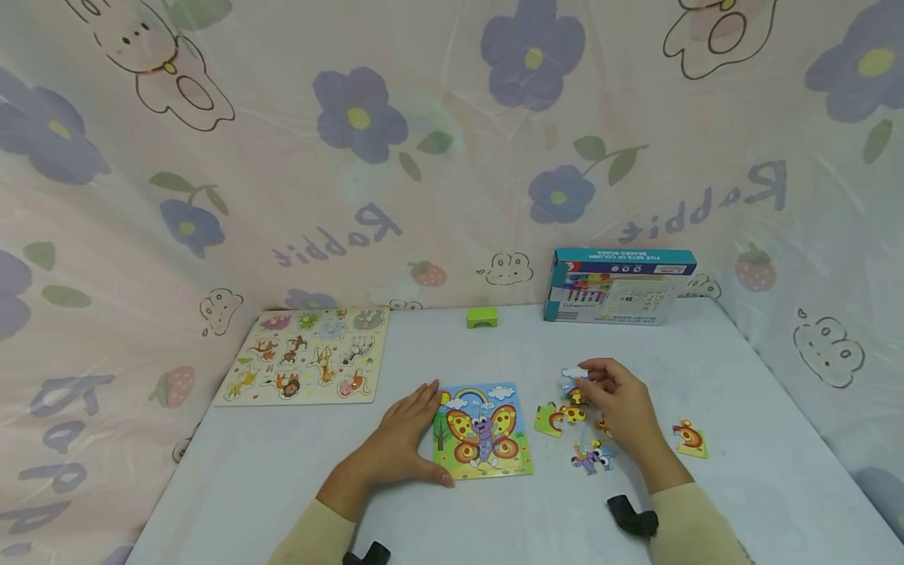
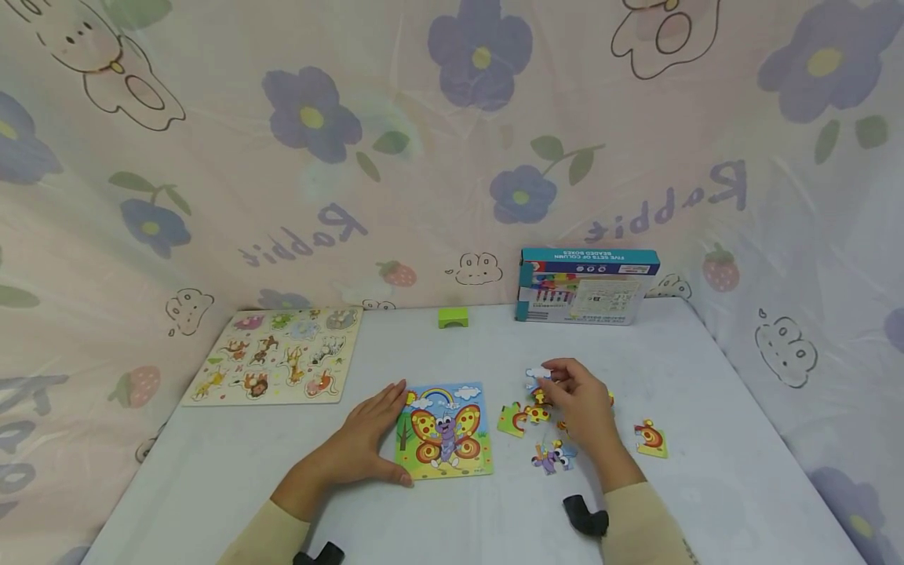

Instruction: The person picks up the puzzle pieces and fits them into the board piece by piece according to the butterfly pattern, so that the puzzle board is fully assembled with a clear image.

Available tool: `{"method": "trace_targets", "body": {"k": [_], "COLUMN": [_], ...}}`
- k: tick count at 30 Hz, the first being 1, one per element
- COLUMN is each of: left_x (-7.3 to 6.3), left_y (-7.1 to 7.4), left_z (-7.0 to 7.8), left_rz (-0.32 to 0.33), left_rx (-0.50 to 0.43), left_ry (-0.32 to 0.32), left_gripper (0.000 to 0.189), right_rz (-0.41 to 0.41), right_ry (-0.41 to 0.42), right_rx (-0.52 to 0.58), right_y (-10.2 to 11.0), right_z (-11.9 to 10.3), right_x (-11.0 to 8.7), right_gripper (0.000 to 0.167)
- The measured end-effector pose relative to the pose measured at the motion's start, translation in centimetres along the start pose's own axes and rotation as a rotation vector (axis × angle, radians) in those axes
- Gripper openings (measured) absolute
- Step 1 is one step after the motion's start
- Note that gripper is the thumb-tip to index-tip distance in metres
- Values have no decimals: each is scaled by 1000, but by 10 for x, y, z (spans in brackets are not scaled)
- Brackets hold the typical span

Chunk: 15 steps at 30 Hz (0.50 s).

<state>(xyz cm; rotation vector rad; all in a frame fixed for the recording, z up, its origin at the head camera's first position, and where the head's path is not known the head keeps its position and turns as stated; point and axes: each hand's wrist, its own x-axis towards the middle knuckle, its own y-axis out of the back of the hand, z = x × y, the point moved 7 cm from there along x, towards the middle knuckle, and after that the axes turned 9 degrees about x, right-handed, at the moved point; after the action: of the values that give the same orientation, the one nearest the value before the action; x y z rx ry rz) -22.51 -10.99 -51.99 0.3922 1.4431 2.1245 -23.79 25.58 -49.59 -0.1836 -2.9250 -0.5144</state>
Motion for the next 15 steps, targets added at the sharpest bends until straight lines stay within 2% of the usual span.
{"method": "trace_targets", "body": {"k": [5,11,15], "left_x": [-1,0,0], "left_y": [0,-1,-1], "left_z": [1,0,-1], "left_rz": [0,3,7], "left_rx": [-12,-16,-17], "left_ry": [1,-1,-4], "left_gripper": [143,142,143], "right_rz": [-67,-148,-202], "right_ry": [-44,-55,-91], "right_rx": [137,191,260], "right_y": [-23,-53,-73], "right_z": [-3,-12,-15], "right_x": [-4,-11,-16], "right_gripper": [31,30,31]}}
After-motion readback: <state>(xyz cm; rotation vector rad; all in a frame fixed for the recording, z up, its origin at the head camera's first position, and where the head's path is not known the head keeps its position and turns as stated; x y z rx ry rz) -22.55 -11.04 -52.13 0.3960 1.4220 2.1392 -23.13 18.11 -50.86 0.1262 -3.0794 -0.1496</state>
